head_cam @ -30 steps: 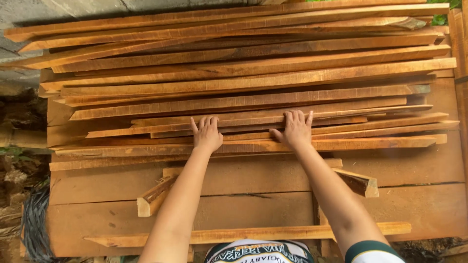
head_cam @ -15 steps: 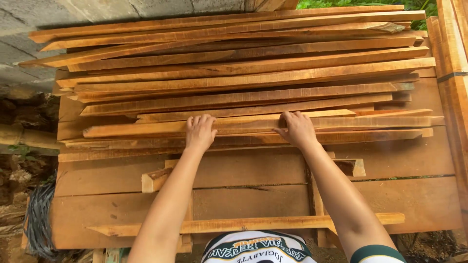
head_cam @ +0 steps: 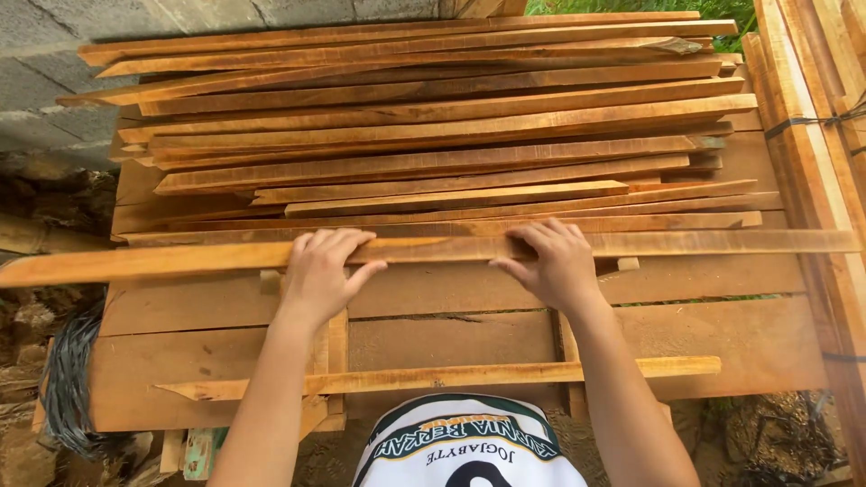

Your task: Organizing and stacking thin strips of wood on a workbench.

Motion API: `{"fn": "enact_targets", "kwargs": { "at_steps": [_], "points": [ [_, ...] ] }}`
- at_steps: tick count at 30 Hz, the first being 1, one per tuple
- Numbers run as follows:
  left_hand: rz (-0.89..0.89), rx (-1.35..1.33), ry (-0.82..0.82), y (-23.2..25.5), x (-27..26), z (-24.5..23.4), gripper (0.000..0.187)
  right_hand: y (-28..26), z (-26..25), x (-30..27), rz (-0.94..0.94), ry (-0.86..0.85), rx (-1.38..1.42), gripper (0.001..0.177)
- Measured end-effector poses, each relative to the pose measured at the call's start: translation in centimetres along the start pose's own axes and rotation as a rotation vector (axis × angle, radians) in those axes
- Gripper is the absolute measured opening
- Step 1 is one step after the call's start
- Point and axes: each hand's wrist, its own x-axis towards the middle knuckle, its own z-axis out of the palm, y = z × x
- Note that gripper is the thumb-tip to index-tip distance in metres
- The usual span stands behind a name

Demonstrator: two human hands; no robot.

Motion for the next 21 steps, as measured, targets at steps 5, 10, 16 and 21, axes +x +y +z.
{"fn": "enact_targets", "kwargs": {
  "at_steps": [5, 10, 16, 21],
  "points": [
    [-0.108, 0.005, -0.25, 1.6, -4.9, 1.3, 0.048, -2.8, -1.9, -4.3, 0.182, -0.298, 0.174, 0.046],
    [-0.223, -0.103, -0.387, -0.2, -6.3, 8.5, 0.049, -0.8, 4.4, -7.9, 0.321, -0.513, 0.216, 0.048],
    [-0.203, -0.072, -0.166, -6.0, -4.7, 21.9, 0.048, 2.4, 15.1, -9.2, 0.249, -0.388, 0.088, 0.047],
    [-0.273, 0.064, -0.208, -7.7, -4.6, 27.2, 0.049, 3.2, 19.3, -9.6, 0.291, -0.561, 0.004, 0.049]
  ]
}}
